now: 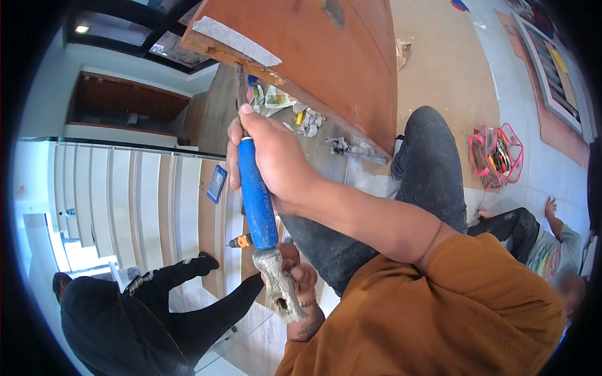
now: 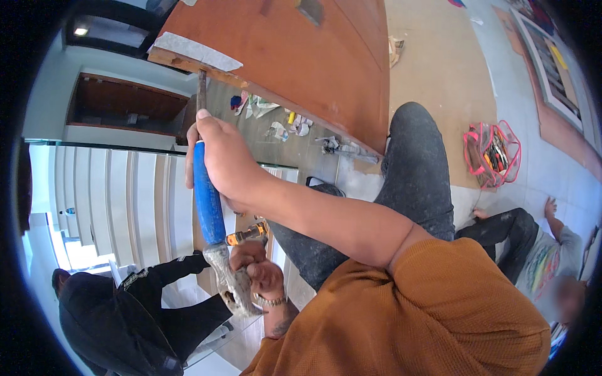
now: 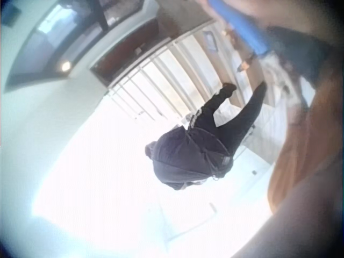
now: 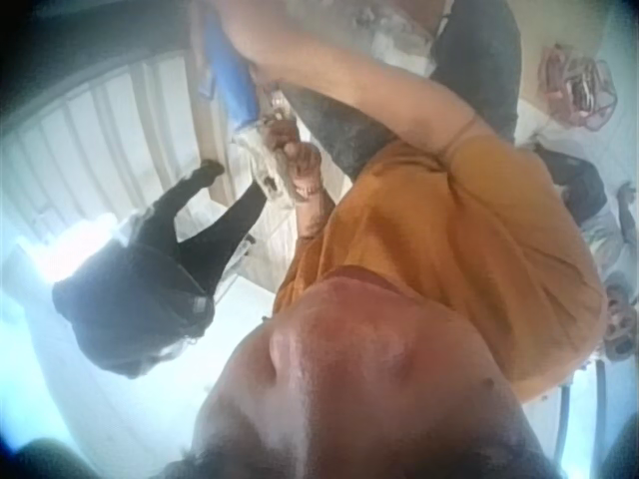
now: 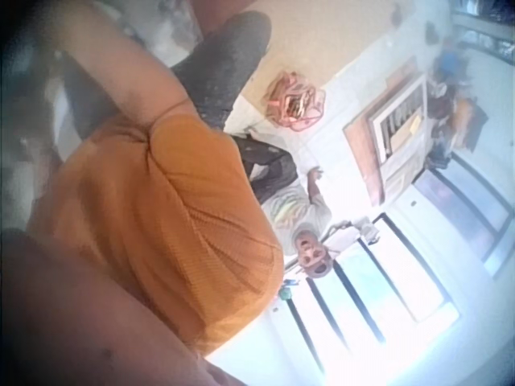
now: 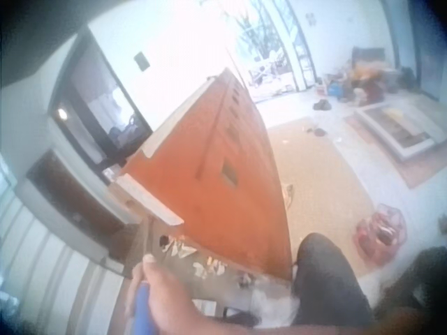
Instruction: The person uses a chisel and a hammer to carve a recess into the edge of a wooden door, repeatedly striking the chisel with the hammer to remove wood.
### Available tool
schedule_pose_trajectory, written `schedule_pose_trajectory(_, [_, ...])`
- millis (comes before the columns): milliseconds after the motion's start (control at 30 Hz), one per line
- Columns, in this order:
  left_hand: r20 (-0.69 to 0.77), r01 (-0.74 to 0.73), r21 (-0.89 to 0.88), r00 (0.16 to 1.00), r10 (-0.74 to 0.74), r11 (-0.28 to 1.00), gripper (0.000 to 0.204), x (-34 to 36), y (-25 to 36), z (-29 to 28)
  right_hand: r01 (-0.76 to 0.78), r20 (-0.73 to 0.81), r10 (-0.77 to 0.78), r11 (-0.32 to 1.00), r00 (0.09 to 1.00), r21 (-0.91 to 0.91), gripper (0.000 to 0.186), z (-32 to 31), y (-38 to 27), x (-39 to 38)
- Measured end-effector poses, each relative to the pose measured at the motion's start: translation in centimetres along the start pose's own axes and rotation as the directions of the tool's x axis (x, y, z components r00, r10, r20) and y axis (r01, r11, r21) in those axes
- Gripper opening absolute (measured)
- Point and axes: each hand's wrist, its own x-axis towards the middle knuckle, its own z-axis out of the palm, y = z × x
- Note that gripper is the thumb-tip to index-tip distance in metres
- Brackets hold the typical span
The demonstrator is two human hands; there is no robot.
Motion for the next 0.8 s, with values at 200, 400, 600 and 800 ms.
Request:
schedule_pose_trajectory(200, [0.103, -0.506, -0.339, 0.818, 0.566, 0.793, 0.030, 3.2, 2.9, 0.3, -0.004, -0.002, 0.004, 0.999, 1.000, -0.032, 0.040, 0.3, -0.3, 0.4])
schedule_pose_trajectory(400, [-0.041, -0.082, 0.029, 0.996, 0.083, 0.996, 0.054, 0.7, 2.8, 0.9, 0.010, 0.003, -0.010, 0.999, 1.000, -0.041, 0.040, 0.0, -0.3, 0.3])
schedule_pose_trajectory(600, [0.167, 0.324, -0.101, 0.938, -0.305, 0.941, 0.055, 0.7, 2.8, 1.1, 0.032, -0.010, -0.033, 0.997, 0.999, -0.071, 0.039, -0.4, 0.2, 0.3])
schedule_pose_trajectory(800, [0.117, 0.200, -0.202, 0.977, -0.179, 0.959, 0.053, -0.3, 2.4, 0.4, 0.065, 0.001, -0.068, 0.947, 0.998, -0.314, 0.042, -3.4, -0.1, -0.8])
